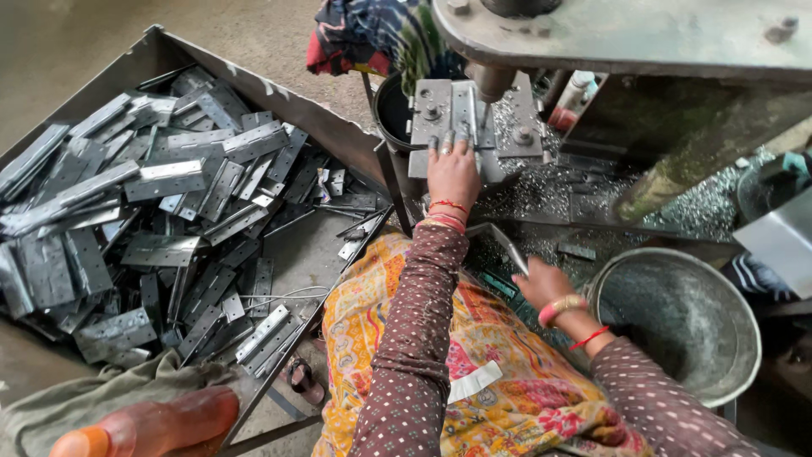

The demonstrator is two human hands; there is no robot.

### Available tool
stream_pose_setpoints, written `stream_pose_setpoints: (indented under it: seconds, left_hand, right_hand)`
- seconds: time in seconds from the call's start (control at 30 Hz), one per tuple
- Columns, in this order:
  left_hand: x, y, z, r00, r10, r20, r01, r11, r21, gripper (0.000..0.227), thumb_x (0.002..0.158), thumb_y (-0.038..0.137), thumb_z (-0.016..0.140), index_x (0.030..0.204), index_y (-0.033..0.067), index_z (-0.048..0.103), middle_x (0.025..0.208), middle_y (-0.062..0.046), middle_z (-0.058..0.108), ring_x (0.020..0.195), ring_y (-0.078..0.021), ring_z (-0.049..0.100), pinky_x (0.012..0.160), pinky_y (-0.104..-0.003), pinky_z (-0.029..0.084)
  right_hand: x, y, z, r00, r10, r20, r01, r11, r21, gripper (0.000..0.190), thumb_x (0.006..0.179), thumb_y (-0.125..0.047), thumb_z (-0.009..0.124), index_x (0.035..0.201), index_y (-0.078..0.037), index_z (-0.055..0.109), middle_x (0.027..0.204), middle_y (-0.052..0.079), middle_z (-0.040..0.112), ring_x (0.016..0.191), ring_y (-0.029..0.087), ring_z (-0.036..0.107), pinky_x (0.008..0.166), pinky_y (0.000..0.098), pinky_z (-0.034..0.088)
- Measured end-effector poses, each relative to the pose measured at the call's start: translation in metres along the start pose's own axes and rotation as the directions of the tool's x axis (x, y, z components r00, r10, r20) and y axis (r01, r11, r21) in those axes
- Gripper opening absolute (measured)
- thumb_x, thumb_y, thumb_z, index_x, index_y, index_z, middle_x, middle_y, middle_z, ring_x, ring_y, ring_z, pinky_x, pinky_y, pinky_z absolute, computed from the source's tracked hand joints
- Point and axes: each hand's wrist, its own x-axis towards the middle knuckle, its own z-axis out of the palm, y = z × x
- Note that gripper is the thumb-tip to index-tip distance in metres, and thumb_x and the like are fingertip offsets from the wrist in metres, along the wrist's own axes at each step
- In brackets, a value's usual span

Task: The person operates a manual press machine to process metal pieces, placing them into the machine and pressing a lever. After processing, the person picks up a small packet, opens it, and applies a substance to their finger.

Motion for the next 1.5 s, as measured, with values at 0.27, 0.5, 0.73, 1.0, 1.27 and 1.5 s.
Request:
stream_pose_setpoints:
  seconds: [0.27,0.5,0.73,1.0,1.27,1.5]
  left_hand:
    - [-0.003,-0.010,-0.001,0.995,0.096,0.035,-0.096,0.995,0.001,0.030,0.093,0.028,0.063,0.110,0.0079,0.076,0.129,-0.008,0.067,0.123,-0.0294,0.059,0.111,-0.053,0.035]
    - [0.033,-0.028,0.020,0.991,0.027,0.133,-0.031,0.999,0.022,0.036,0.098,0.026,0.051,0.122,0.0100,0.072,0.140,-0.005,0.063,0.138,-0.0278,0.052,0.111,-0.059,0.034]
    - [0.034,-0.032,0.024,0.969,0.031,0.244,-0.049,0.997,0.067,0.039,0.095,0.019,0.048,0.126,0.0121,0.070,0.145,-0.006,0.059,0.139,-0.0269,0.049,0.110,-0.058,0.035]
    - [0.000,-0.010,-0.011,0.979,0.192,0.074,-0.197,0.978,0.071,0.035,0.093,0.020,0.055,0.121,0.0067,0.072,0.144,-0.010,0.061,0.139,-0.0275,0.051,0.117,-0.055,0.031]
    - [-0.074,0.013,-0.023,0.977,0.208,-0.040,-0.190,0.945,0.265,0.040,0.089,0.023,0.061,0.124,0.0058,0.068,0.125,-0.011,0.065,0.122,-0.0310,0.059,0.112,-0.051,0.033]
    - [-0.052,0.000,-0.045,0.986,0.142,-0.088,-0.149,0.985,-0.083,0.013,0.101,0.016,0.062,0.109,0.0061,0.065,0.122,-0.010,0.067,0.098,-0.0302,0.068,0.080,-0.043,0.058]
  right_hand:
    - [0.020,-0.002,-0.003,0.998,-0.031,0.055,0.030,0.999,0.027,0.043,0.084,-0.041,0.079,0.099,-0.003,0.064,0.091,0.020,0.072,0.088,0.041,0.071,0.078,0.0500,0.056]
    - [0.017,-0.013,-0.011,0.997,0.031,0.071,-0.034,0.999,0.043,0.039,0.089,-0.040,0.074,0.106,-0.005,0.065,0.091,0.019,0.072,0.085,0.039,0.073,0.076,0.0495,0.058]
    - [-0.005,0.004,0.024,0.998,0.053,0.022,-0.055,0.990,0.129,0.033,0.092,-0.035,0.070,0.104,-0.006,0.062,0.092,0.021,0.073,0.087,0.042,0.071,0.075,0.0520,0.056]
    - [0.010,-0.051,-0.064,0.847,-0.040,-0.530,0.209,0.942,0.263,0.038,0.089,-0.035,0.073,0.107,-0.005,0.058,0.100,0.017,0.067,0.087,0.040,0.068,0.072,0.0487,0.055]
    - [-0.004,-0.053,-0.069,0.718,0.013,-0.696,0.380,0.830,0.408,0.022,0.090,-0.021,0.073,0.103,-0.009,0.060,0.104,0.009,0.063,0.089,0.030,0.068,0.079,0.0429,0.055]
    - [-0.001,-0.051,-0.073,0.699,0.004,-0.715,0.375,0.849,0.372,0.026,0.085,-0.015,0.077,0.102,-0.006,0.060,0.106,0.012,0.061,0.093,0.033,0.065,0.080,0.0427,0.053]
